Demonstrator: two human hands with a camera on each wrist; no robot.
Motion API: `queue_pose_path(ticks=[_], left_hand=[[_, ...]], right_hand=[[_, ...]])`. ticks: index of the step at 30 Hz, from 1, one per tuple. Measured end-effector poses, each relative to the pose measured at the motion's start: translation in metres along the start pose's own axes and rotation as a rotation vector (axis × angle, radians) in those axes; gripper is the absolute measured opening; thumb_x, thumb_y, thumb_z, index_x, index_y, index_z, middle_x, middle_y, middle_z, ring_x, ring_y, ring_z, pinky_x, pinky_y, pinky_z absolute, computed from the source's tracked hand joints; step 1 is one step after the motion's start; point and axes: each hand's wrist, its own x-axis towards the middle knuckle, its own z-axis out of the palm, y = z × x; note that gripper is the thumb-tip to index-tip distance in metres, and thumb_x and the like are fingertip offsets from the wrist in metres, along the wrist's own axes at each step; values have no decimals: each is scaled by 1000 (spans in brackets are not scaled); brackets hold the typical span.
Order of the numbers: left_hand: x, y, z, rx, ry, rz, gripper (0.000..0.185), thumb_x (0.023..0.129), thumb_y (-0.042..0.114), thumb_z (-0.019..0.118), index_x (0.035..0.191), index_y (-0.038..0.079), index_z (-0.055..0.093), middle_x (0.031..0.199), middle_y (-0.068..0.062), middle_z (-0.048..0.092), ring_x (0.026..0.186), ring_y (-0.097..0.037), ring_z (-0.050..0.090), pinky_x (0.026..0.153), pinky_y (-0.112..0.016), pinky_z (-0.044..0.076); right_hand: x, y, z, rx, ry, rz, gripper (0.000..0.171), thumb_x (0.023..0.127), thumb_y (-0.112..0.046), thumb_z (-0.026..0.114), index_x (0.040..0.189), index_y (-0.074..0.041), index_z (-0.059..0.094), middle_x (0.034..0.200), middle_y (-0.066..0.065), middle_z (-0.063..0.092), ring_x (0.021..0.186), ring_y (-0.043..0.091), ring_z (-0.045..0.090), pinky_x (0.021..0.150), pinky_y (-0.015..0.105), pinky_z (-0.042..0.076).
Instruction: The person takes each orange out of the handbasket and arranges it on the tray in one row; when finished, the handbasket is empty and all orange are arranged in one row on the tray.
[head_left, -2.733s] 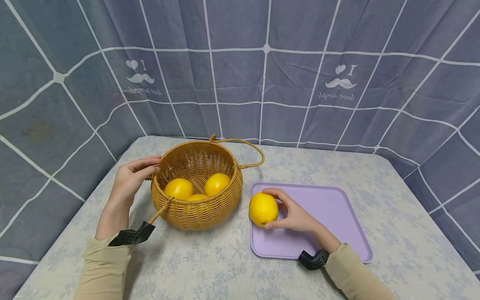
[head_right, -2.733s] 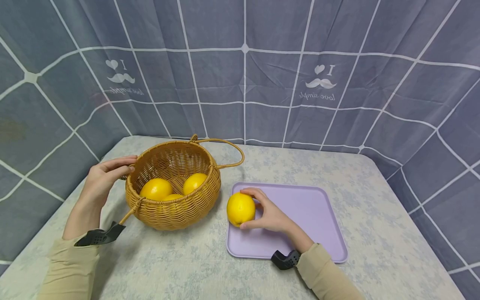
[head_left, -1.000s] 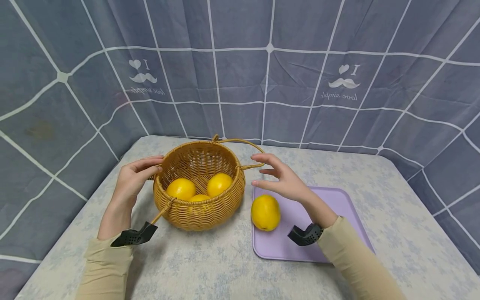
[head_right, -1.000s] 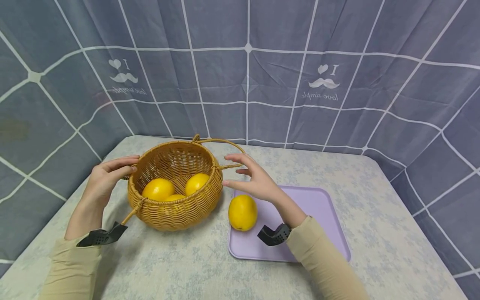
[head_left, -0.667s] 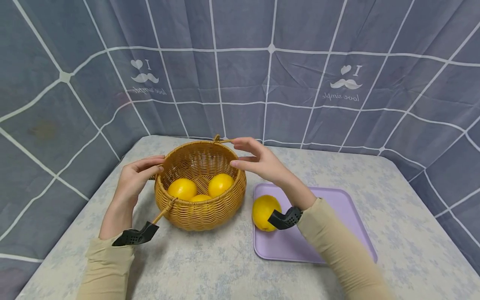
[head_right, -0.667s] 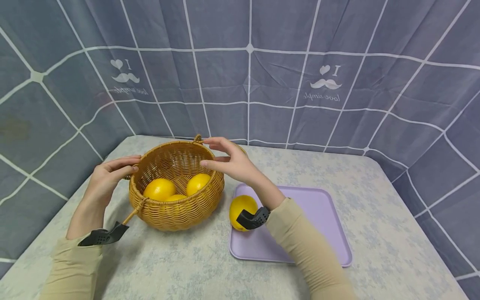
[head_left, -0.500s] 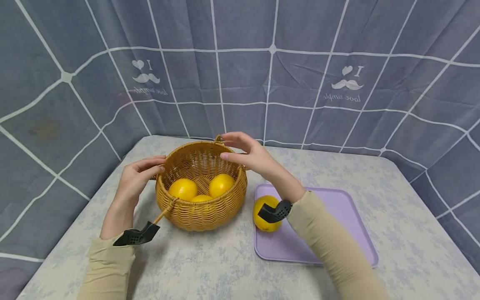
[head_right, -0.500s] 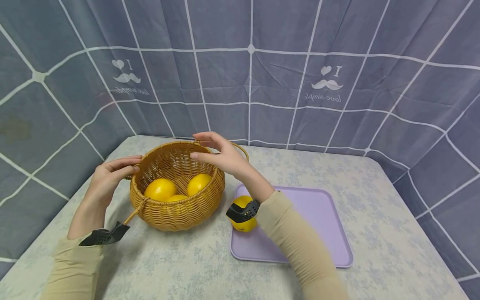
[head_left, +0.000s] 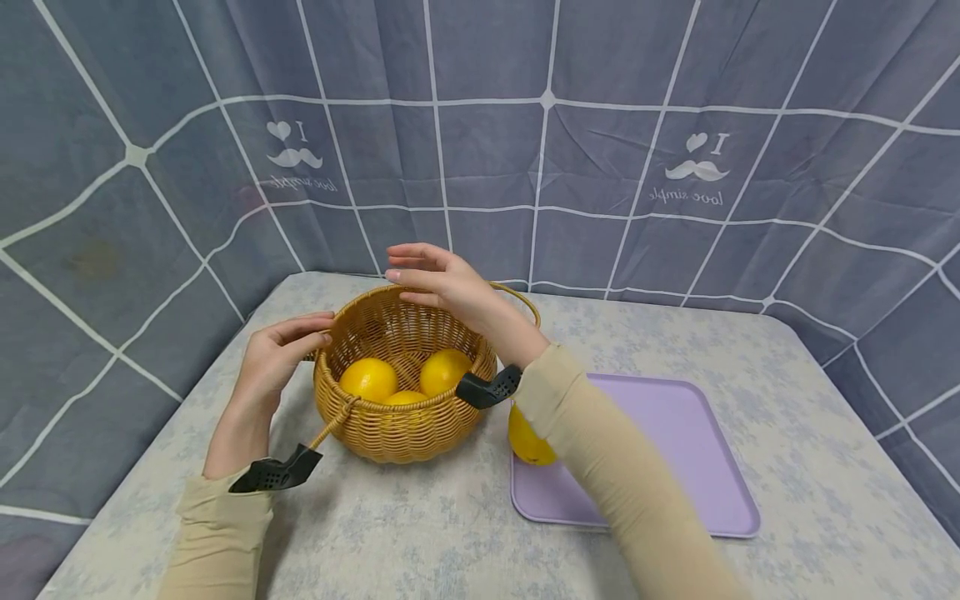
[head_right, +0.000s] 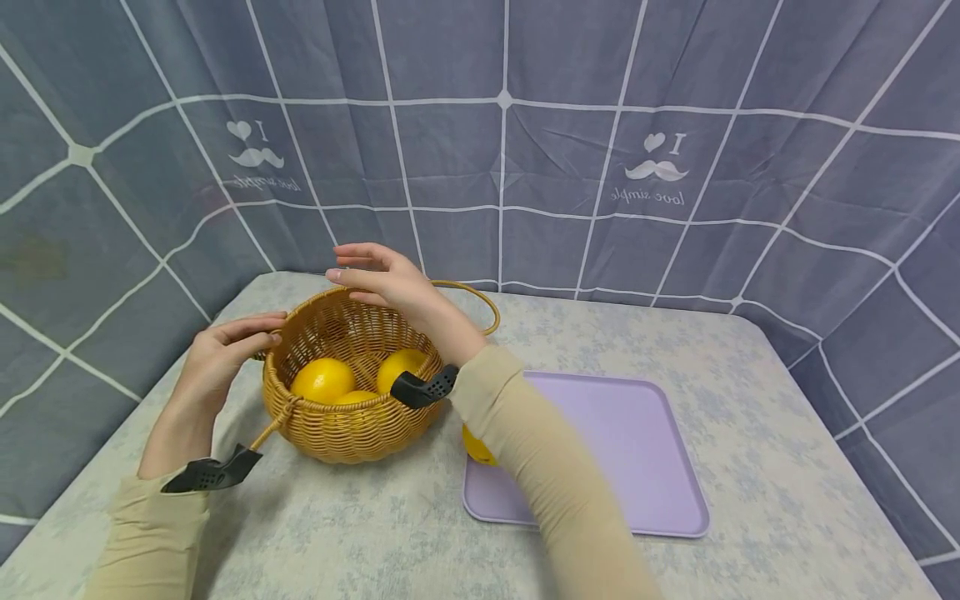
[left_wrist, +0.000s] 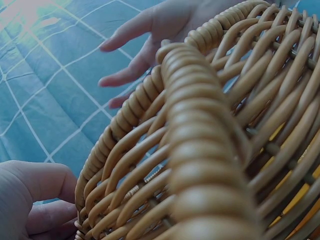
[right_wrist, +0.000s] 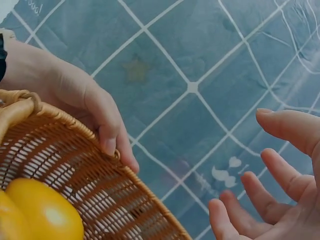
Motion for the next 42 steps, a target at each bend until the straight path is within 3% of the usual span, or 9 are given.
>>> queue_pose_path(ticks=[4, 6, 10, 16, 21, 28, 33, 42], left_hand=[[1, -1, 1, -3, 3, -6, 36, 89, 29, 67, 115, 3, 68, 117, 4, 63, 101, -6, 55, 73, -19, 49], [-1, 4, 1, 48, 1, -19, 42, 90, 31, 65, 118, 0, 65, 115, 7, 63, 102, -5, 54, 74, -18, 49], [-1, 7, 2, 52, -3, -28, 42, 91, 27, 63, 121, -2, 62, 110, 14, 61, 101, -4, 54, 73, -16, 48], [-2, 6, 2, 43, -5, -19, 40, 91, 25, 63, 121, -2, 62, 106, 17, 61, 98, -3, 55, 73, -16, 48], [-3, 8, 1, 56, -6, -15, 42, 92, 27, 63, 121, -3, 61, 105, 18, 60, 99, -3, 55, 74, -16, 48], [-4, 9, 2, 70, -8, -34, 45, 92, 28, 62, 124, -3, 59, 113, 10, 58, 100, -4, 54, 75, -15, 47], [-5, 9, 3, 74, -8, -38, 45, 92, 29, 62, 123, -3, 60, 111, 11, 58, 100, -4, 53, 76, -16, 47], [-5, 10, 3, 72, -12, -35, 44, 92, 31, 62, 122, -1, 61, 113, 12, 58, 104, -5, 52, 78, -16, 47]], right_hand=[[11, 4, 7, 29, -16, 49, 44, 92, -6, 59, 134, -1, 47, 127, 11, 54, 120, 29, 50, 93, 35, 47], [16, 7, 11, 38, -30, 90, 43, 93, -6, 58, 134, -1, 47, 126, 12, 54, 122, 31, 48, 95, 36, 46], [24, 14, 18, 55, -43, 178, 40, 93, -7, 58, 132, -2, 49, 124, 12, 56, 121, 30, 49, 97, 37, 44], [30, 26, 25, 42, -52, 252, 36, 91, -6, 61, 127, -4, 54, 117, 9, 60, 108, 24, 59, 97, 38, 44], [31, 35, 27, -30, -95, 250, 38, 89, -7, 65, 126, -5, 56, 113, 5, 61, 100, 16, 60, 98, 40, 43], [29, 40, 23, -183, -152, 244, 37, 84, -7, 70, 120, -7, 60, 117, 6, 61, 100, 12, 59, 99, 42, 41], [30, 42, 21, -293, -202, 253, 38, 82, -8, 72, 119, -10, 61, 117, 2, 61, 102, 9, 57, 99, 42, 41], [30, 44, 22, -481, -309, 222, 48, 80, -10, 74, 125, -5, 56, 128, 8, 54, 119, 21, 49, 87, 22, 45]])
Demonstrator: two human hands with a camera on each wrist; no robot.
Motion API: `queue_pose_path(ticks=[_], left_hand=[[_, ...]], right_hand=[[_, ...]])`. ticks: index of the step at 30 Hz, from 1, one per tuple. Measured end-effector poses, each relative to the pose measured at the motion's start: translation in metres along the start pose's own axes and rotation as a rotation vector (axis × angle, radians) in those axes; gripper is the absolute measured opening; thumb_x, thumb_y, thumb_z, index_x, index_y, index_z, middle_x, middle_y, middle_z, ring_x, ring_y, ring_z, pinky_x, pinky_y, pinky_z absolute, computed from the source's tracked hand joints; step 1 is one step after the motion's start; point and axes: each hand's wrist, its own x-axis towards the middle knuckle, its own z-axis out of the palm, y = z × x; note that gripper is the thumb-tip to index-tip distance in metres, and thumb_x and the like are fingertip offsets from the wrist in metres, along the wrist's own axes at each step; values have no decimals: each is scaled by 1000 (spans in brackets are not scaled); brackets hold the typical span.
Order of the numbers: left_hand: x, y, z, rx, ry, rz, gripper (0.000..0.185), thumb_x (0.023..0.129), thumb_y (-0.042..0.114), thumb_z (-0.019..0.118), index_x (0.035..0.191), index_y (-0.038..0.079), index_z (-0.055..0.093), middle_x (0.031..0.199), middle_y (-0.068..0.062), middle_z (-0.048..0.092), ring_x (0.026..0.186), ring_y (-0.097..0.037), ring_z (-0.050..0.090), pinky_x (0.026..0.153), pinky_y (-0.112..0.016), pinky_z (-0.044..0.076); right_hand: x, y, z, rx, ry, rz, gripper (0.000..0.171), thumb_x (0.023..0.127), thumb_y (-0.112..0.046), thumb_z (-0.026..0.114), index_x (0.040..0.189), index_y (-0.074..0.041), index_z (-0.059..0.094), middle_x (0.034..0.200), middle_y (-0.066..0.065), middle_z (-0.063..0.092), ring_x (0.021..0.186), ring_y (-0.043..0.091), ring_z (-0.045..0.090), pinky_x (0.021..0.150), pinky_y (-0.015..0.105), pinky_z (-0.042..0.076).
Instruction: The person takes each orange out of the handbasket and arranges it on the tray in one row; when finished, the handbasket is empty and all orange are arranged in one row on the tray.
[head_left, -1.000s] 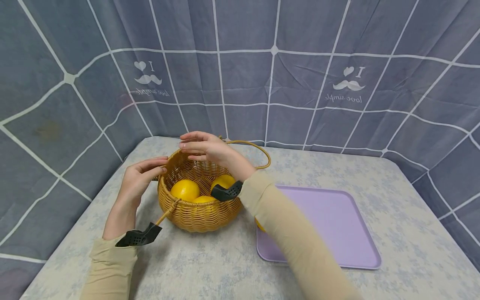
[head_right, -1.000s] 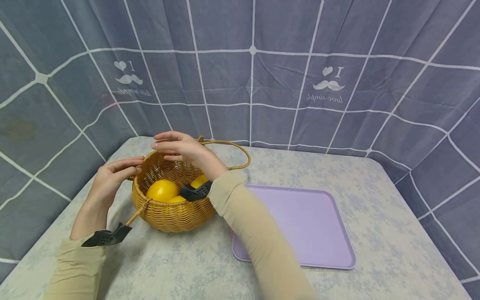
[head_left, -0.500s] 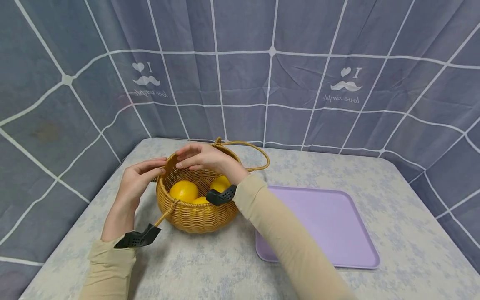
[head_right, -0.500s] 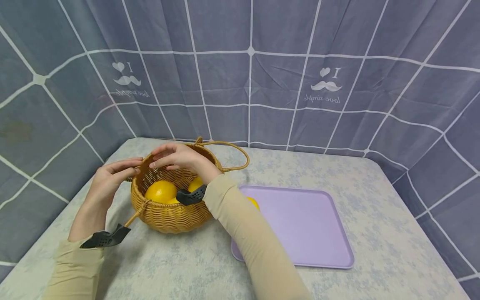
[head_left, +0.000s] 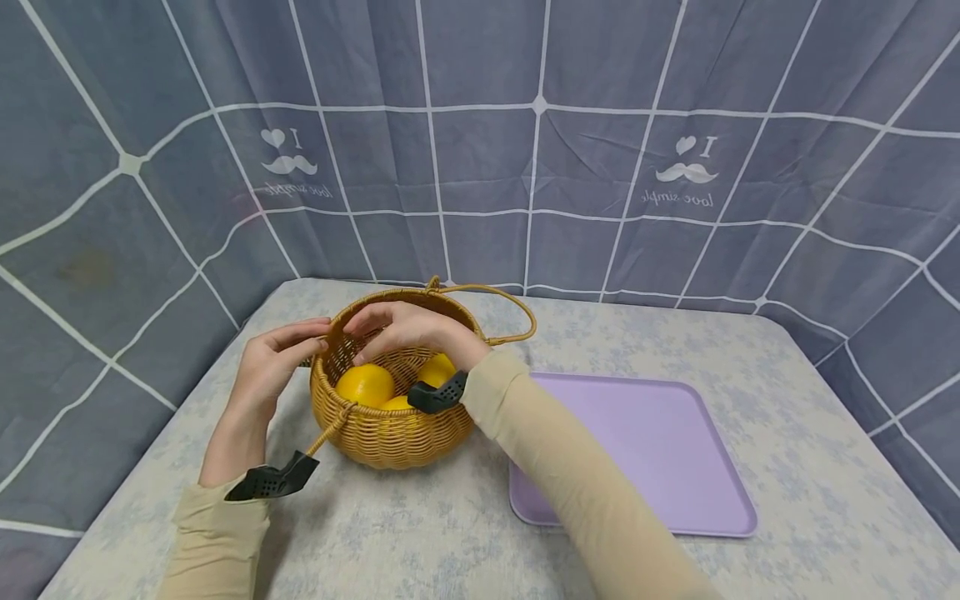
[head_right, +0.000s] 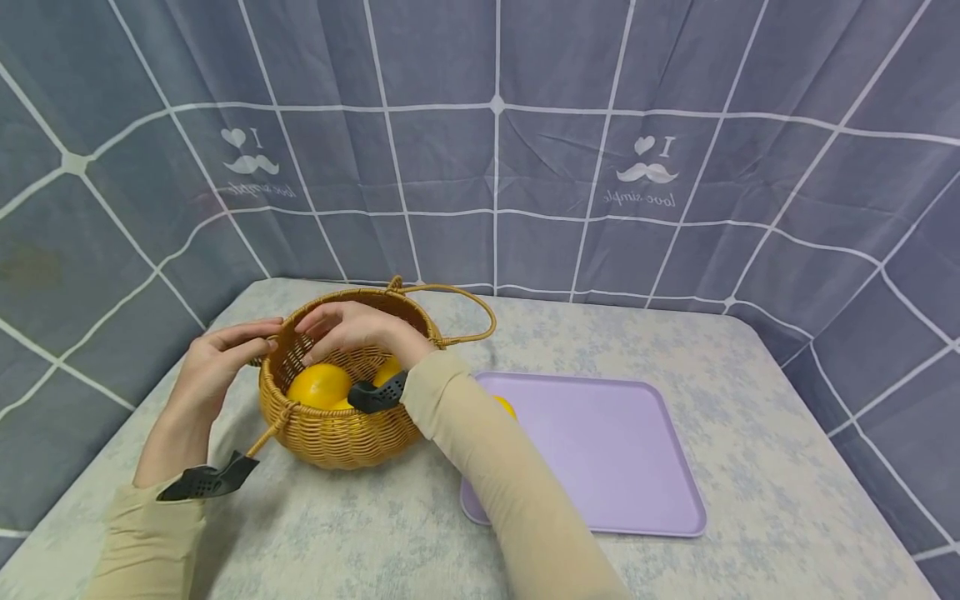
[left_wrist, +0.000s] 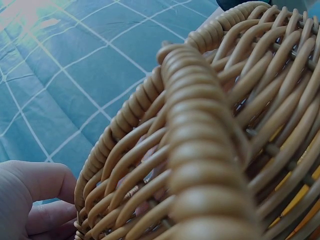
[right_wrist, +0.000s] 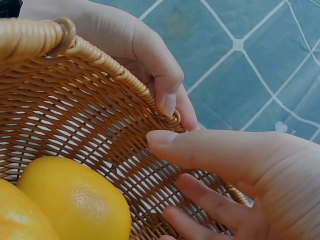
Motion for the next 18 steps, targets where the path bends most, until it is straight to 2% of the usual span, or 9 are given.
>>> queue_pose_path(ticks=[7, 15, 18], left_hand=[[-1, 0, -1, 8, 2, -11, 44, 92, 31, 62, 123, -1, 61, 116, 10, 58, 102, -4, 52, 78, -16, 47], [0, 0, 0, 18, 2, -5, 44, 92, 31, 61, 122, -1, 61, 118, 7, 58, 104, -4, 51, 78, -16, 47], [0, 0, -1, 13, 3, -3, 44, 92, 30, 61, 122, -2, 61, 117, 8, 58, 105, -4, 50, 78, -16, 46]], right_hand=[[1, 2, 2, -45, -88, -19, 52, 81, -8, 73, 130, -5, 53, 130, 6, 52, 124, 27, 45, 89, 21, 44], [4, 4, 3, -204, -155, -50, 51, 83, -12, 71, 132, -8, 54, 134, 4, 51, 127, 23, 41, 96, 23, 38], [6, 5, 4, -259, -175, -34, 51, 83, -12, 72, 131, -11, 56, 132, -2, 53, 127, 20, 41, 97, 21, 36]])
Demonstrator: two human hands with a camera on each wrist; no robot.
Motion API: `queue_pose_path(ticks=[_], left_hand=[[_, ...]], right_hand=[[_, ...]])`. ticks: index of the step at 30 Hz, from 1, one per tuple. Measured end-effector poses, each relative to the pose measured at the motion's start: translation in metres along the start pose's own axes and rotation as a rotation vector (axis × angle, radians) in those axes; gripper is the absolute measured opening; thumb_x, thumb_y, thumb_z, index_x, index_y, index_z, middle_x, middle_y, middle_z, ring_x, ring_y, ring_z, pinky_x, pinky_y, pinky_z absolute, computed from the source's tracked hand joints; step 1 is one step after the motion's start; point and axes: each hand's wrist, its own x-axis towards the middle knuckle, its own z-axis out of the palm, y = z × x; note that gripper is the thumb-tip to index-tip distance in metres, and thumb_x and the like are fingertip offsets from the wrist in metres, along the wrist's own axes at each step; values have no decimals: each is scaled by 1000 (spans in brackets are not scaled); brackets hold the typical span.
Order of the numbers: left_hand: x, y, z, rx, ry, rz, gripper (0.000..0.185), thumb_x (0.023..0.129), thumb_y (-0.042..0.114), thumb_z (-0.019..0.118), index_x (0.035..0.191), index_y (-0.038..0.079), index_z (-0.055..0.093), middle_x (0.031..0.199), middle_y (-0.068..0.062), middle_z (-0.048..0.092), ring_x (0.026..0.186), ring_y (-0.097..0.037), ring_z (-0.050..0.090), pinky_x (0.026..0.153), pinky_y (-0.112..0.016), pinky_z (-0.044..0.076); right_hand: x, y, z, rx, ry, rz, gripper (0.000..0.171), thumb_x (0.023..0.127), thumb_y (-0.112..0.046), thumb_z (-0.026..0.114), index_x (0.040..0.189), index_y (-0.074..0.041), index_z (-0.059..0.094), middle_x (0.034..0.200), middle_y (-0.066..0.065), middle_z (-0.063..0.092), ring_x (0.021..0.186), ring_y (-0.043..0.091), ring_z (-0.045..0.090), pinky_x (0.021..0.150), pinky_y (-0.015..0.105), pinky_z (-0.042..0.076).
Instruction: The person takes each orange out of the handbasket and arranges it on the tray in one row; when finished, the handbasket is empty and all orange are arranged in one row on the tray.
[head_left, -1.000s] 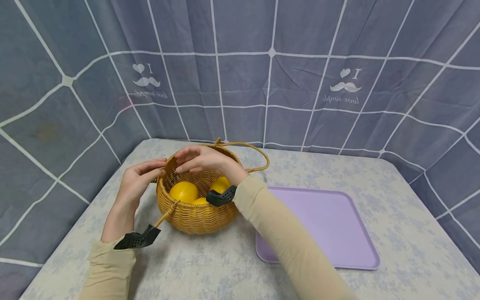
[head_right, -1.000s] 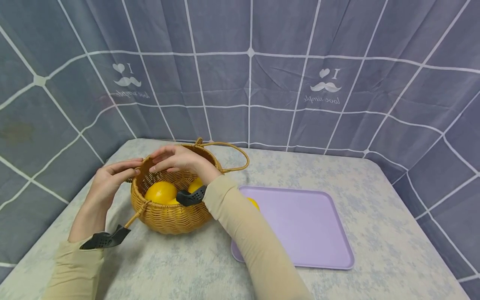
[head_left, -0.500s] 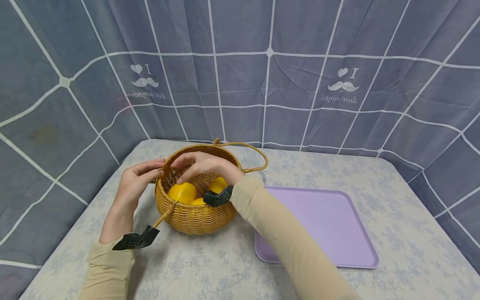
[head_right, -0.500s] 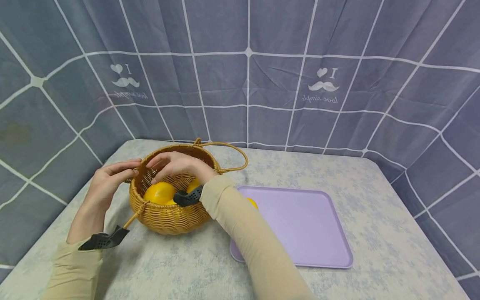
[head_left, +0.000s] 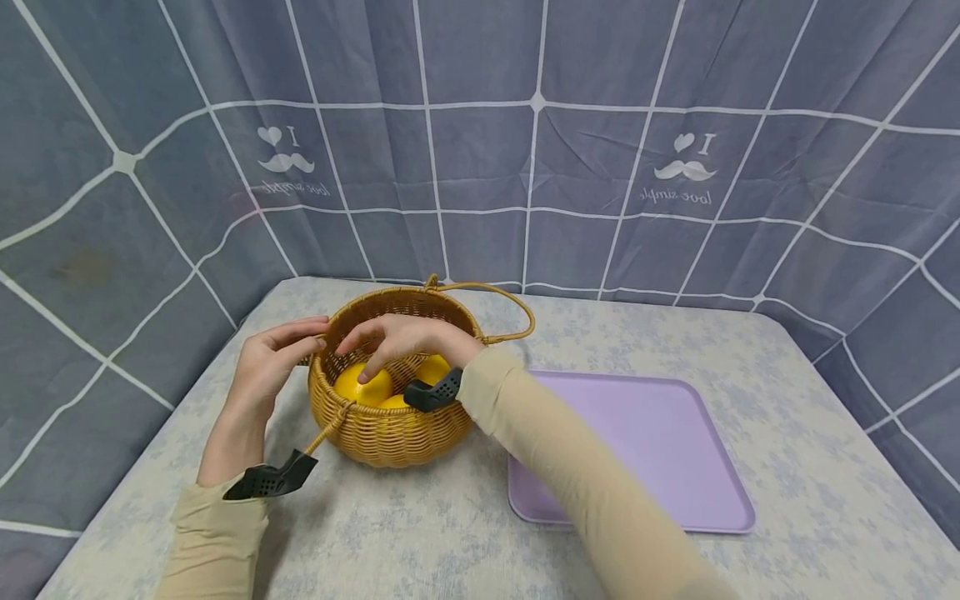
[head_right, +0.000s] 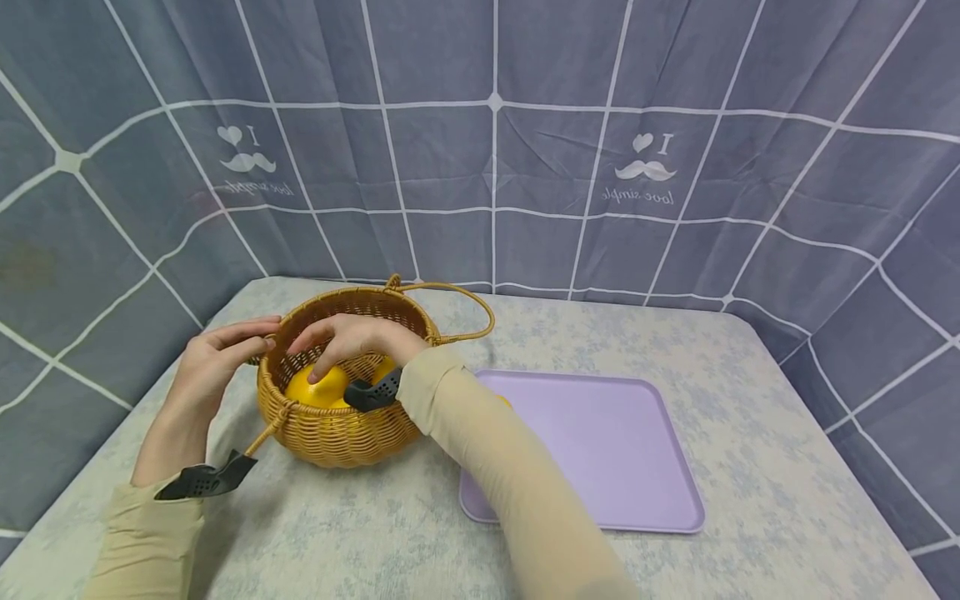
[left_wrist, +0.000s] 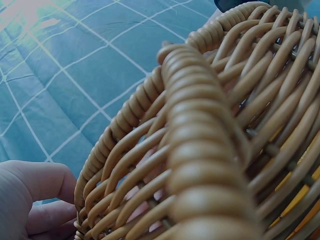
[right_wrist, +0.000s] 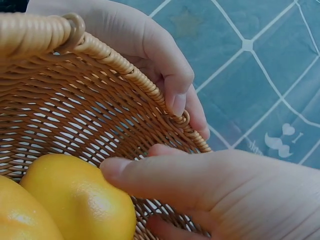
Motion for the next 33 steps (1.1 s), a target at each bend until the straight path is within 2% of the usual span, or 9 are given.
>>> queue_pose_path(ticks=[9, 17, 26, 30, 32, 33], left_hand=[[1, -1, 0, -25, -4, 0, 43, 92, 28, 62, 123, -2, 60, 115, 12, 58, 105, -3, 51, 77, -16, 46], [1, -2, 0, -5, -5, 12, 43, 92, 31, 61, 121, -2, 61, 117, 10, 58, 107, -3, 50, 78, -17, 46], [1, 0, 1, -23, -4, -3, 43, 91, 31, 62, 121, 0, 62, 119, 8, 58, 106, -4, 50, 78, -17, 46], [3, -7, -1, -26, -16, 16, 43, 90, 35, 63, 120, 5, 64, 125, 1, 58, 108, -6, 51, 80, -19, 46], [11, -23, -3, -112, -12, 37, 36, 88, 29, 67, 116, 7, 68, 125, -1, 59, 107, -8, 53, 77, -19, 47], [11, -24, -4, -111, -16, 41, 36, 88, 30, 68, 116, 8, 68, 125, -2, 59, 107, -8, 53, 77, -20, 47]], right_hand=[[2, 0, 2, -67, -63, 52, 49, 83, -8, 70, 130, -16, 58, 130, -8, 54, 120, 4, 42, 97, 18, 34], [3, 0, 3, -108, -108, 75, 52, 85, -6, 67, 134, -20, 56, 136, -6, 49, 120, 4, 42, 94, 17, 36], [1, 2, 3, -160, -137, 114, 63, 83, -8, 69, 141, -18, 47, 141, -3, 43, 124, 8, 38, 95, 19, 35], [1, 3, 4, -187, -163, 131, 65, 82, -13, 70, 142, -20, 45, 143, -1, 40, 119, 10, 39, 91, 19, 37], [1, 4, 4, -188, -167, 137, 64, 82, -15, 71, 141, -21, 46, 142, -1, 40, 117, 10, 40, 90, 20, 37], [1, 4, 4, -184, -169, 139, 63, 82, -16, 71, 140, -22, 46, 141, -1, 41, 116, 10, 40, 91, 21, 37]])
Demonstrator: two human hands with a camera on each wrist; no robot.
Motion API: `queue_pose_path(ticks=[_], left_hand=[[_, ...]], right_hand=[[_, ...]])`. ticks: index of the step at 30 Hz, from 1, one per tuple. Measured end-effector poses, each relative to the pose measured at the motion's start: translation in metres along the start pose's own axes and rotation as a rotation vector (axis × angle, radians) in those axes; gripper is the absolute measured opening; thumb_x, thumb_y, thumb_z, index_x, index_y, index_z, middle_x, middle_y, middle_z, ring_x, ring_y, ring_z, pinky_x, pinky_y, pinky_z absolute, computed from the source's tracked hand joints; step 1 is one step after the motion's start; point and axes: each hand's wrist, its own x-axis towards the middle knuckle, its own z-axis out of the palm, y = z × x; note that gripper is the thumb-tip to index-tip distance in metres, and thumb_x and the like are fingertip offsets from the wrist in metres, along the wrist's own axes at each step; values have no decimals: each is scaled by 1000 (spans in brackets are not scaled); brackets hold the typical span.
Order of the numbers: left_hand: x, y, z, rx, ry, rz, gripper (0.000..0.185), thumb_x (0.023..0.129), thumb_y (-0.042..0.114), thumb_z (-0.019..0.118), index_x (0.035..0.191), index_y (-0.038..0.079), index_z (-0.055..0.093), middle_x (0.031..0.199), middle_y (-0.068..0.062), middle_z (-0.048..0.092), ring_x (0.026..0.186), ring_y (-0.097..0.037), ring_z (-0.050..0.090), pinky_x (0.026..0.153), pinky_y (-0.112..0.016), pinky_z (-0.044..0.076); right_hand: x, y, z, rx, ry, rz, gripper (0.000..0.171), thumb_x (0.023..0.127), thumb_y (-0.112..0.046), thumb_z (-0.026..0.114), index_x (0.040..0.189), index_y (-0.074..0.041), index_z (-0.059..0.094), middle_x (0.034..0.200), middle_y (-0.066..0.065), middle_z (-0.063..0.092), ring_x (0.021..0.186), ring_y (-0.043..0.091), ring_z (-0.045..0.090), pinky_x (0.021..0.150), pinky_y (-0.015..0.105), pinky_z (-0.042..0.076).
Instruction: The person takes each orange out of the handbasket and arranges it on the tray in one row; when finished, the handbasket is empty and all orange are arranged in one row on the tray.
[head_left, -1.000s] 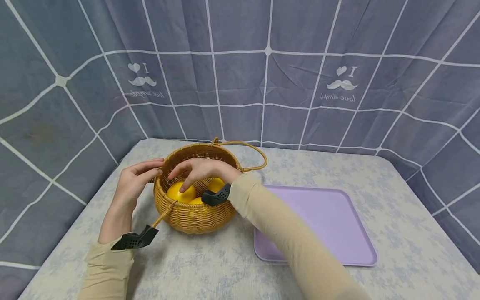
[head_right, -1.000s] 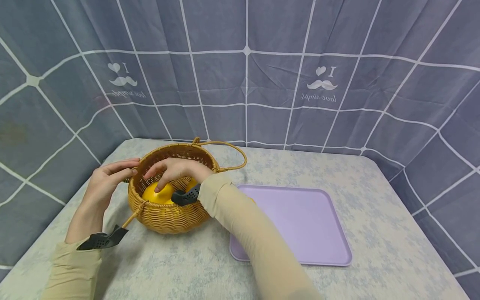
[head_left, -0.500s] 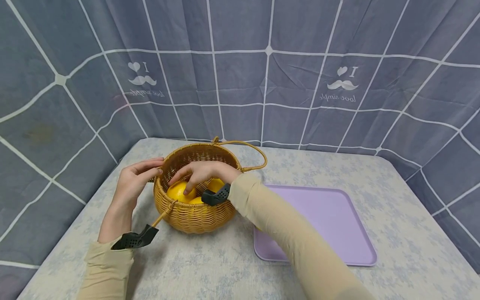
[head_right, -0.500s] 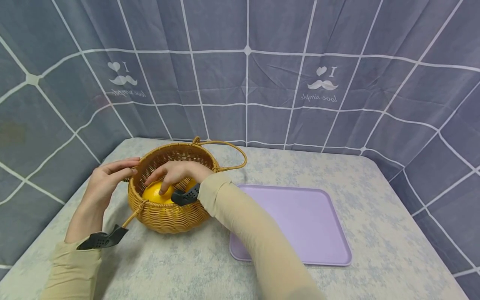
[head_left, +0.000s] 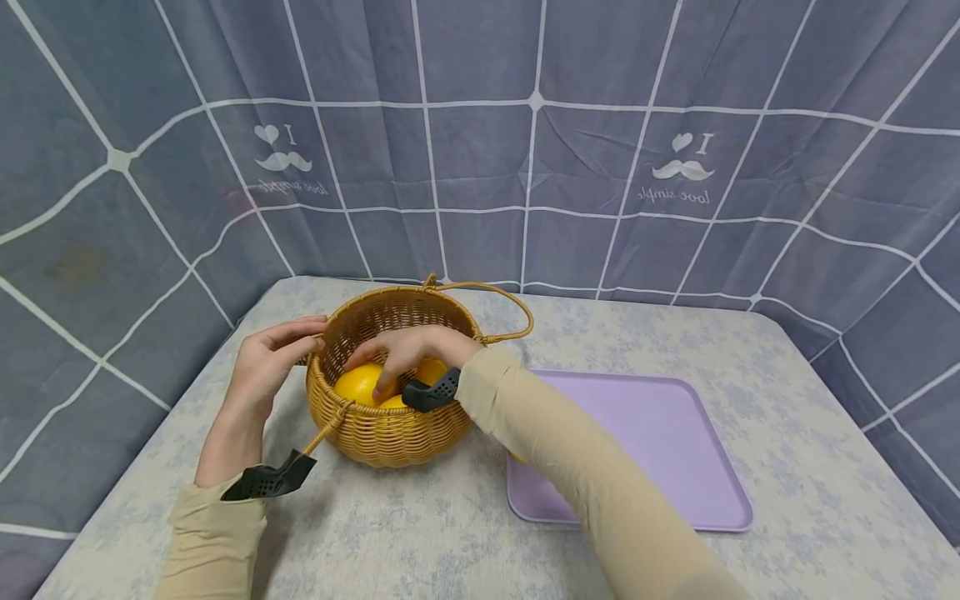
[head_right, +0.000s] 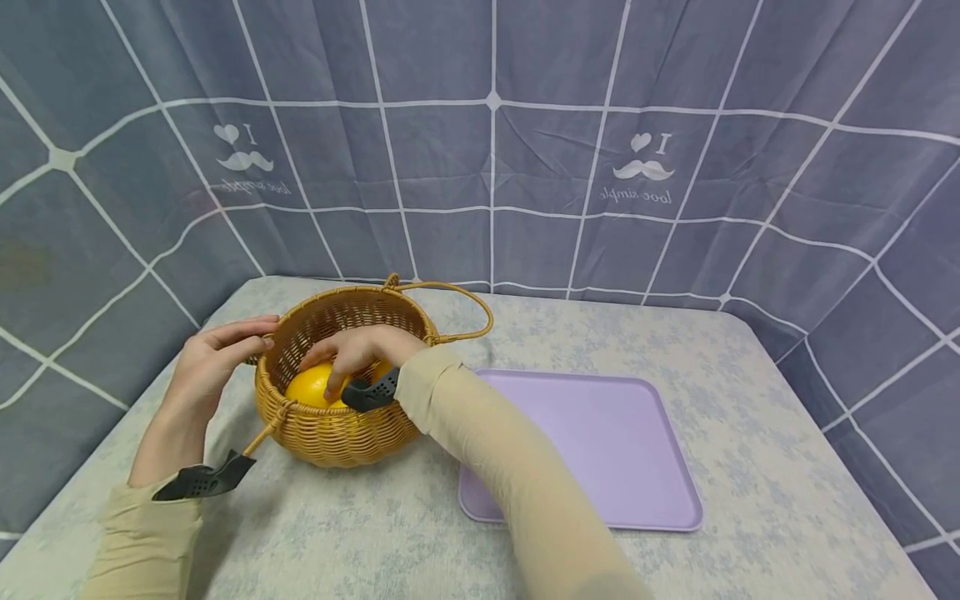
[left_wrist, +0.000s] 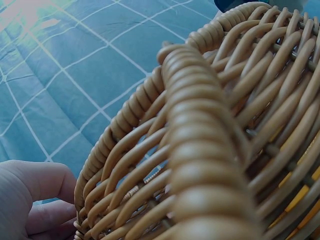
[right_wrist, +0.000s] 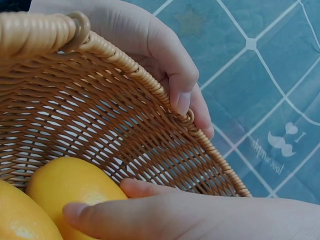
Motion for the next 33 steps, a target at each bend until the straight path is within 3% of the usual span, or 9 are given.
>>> queue_pose_path(ticks=[4, 6, 11, 22, 29, 33], left_hand=[[0, 0, 0, -20, 4, 3, 34, 87, 27, 68, 115, 7, 68, 123, 0, 60, 106, -8, 54, 76, -20, 47], [-7, 15, 3, 57, 1, -12, 40, 89, 32, 65, 119, 5, 66, 122, 4, 59, 106, -7, 53, 77, -19, 47], [-10, 22, 7, 61, 14, -28, 39, 91, 25, 64, 120, -1, 63, 115, 12, 58, 102, -3, 54, 75, -15, 47], [-10, 22, 7, 72, 18, -22, 39, 92, 25, 62, 120, -1, 62, 113, 12, 58, 100, -4, 54, 75, -16, 47], [-9, 21, 7, 84, 24, -24, 39, 92, 26, 62, 120, -1, 62, 114, 10, 58, 101, -5, 54, 76, -16, 47], [-9, 22, 8, 79, 24, -30, 38, 92, 24, 62, 120, -1, 62, 111, 14, 58, 98, -4, 55, 75, -15, 47]], right_hand=[[1, 0, 0, 21, -7, -10, 59, 83, -18, 71, 137, -21, 49, 139, -3, 43, 116, 9, 41, 94, 21, 35], [0, 0, 0, 29, 6, -6, 55, 83, -15, 71, 135, -20, 51, 137, -3, 45, 116, 9, 41, 94, 20, 34], [-1, -1, 1, 61, 58, 35, 46, 85, -8, 68, 128, -16, 55, 135, 1, 45, 116, 12, 41, 89, 20, 37], [-1, 0, 0, 57, -32, 58, 62, 84, -9, 67, 140, -23, 45, 139, 0, 40, 115, 13, 41, 89, 22, 39], [0, 1, 2, 156, -58, -12, 46, 85, -5, 67, 128, -12, 52, 125, 2, 46, 100, 13, 49, 79, 22, 48], [0, 1, 2, 183, -50, 1, 40, 84, -6, 69, 119, -10, 51, 119, 2, 46, 91, 13, 50, 73, 21, 49]])
